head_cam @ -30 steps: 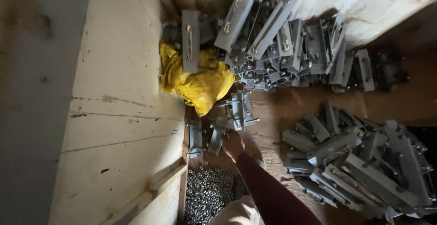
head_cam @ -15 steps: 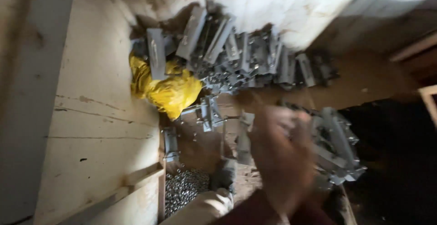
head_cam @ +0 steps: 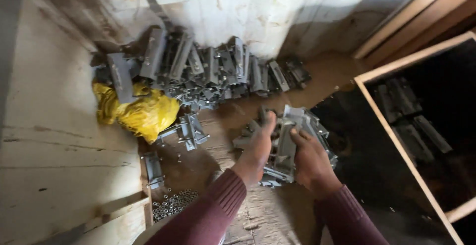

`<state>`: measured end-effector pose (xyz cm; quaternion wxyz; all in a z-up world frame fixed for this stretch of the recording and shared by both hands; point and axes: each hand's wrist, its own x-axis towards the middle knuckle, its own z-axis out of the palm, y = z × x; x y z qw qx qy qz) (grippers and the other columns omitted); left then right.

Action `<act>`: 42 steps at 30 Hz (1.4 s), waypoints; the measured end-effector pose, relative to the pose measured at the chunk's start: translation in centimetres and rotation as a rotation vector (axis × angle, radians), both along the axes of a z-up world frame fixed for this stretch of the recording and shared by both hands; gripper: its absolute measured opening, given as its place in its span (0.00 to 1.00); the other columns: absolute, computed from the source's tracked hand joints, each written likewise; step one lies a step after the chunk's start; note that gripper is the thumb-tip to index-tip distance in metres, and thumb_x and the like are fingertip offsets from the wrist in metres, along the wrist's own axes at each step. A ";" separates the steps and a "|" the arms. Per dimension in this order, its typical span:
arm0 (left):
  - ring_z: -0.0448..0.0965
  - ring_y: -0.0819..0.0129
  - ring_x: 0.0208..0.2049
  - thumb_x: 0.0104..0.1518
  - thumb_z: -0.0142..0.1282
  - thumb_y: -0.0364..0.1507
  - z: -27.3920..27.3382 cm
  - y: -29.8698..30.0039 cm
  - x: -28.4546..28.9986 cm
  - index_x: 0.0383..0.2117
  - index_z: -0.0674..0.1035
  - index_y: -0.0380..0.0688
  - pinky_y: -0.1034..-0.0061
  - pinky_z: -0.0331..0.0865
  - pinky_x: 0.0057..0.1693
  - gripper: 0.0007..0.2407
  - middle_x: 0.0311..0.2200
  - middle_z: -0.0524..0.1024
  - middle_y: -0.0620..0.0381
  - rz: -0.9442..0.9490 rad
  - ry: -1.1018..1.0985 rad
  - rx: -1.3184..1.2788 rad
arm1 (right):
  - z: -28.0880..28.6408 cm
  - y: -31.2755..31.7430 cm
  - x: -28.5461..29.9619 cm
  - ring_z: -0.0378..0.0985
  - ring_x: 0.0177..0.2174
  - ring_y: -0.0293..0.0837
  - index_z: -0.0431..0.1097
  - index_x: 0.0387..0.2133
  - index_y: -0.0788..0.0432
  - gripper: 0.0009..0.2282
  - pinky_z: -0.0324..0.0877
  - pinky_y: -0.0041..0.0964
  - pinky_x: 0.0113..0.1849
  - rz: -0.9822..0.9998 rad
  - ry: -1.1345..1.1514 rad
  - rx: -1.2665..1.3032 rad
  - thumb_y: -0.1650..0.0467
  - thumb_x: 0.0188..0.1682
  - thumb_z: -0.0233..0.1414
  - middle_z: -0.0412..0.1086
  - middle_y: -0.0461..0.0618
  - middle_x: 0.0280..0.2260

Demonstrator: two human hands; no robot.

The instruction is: The person is manually assembling metal brackets and components into a larger structure on a workshop floor.

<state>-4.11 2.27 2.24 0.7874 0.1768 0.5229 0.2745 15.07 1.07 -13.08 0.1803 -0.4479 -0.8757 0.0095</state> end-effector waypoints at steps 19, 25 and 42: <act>0.50 0.51 0.71 0.64 0.44 0.37 5.2 -3.8 2.8 0.72 0.54 0.47 0.53 0.47 0.69 0.29 0.72 0.49 0.46 0.053 -0.177 0.031 | 16.1 -4.2 -3.9 0.64 0.35 0.45 0.78 0.45 0.60 0.13 0.56 0.41 0.40 -0.900 1.294 -1.267 0.64 0.56 0.53 0.65 0.51 0.33; 0.77 0.56 0.46 0.57 0.60 0.40 -0.6 -2.7 3.4 0.58 0.73 0.43 0.57 0.72 0.49 0.24 0.47 0.75 0.44 0.209 -0.234 0.061 | 17.3 -3.6 -2.3 0.72 0.31 0.47 0.80 0.38 0.66 0.10 0.68 0.43 0.36 -0.617 1.167 -1.106 0.70 0.50 0.57 0.74 0.57 0.29; 0.77 0.59 0.30 0.60 0.56 0.45 -3.3 -1.8 4.7 0.43 0.80 0.34 0.66 0.74 0.35 0.21 0.33 0.78 0.43 0.105 0.065 0.274 | 13.2 -2.8 0.4 0.82 0.25 0.45 0.80 0.30 0.55 0.08 0.75 0.40 0.36 -0.546 0.791 -0.526 0.65 0.52 0.58 0.79 0.50 0.21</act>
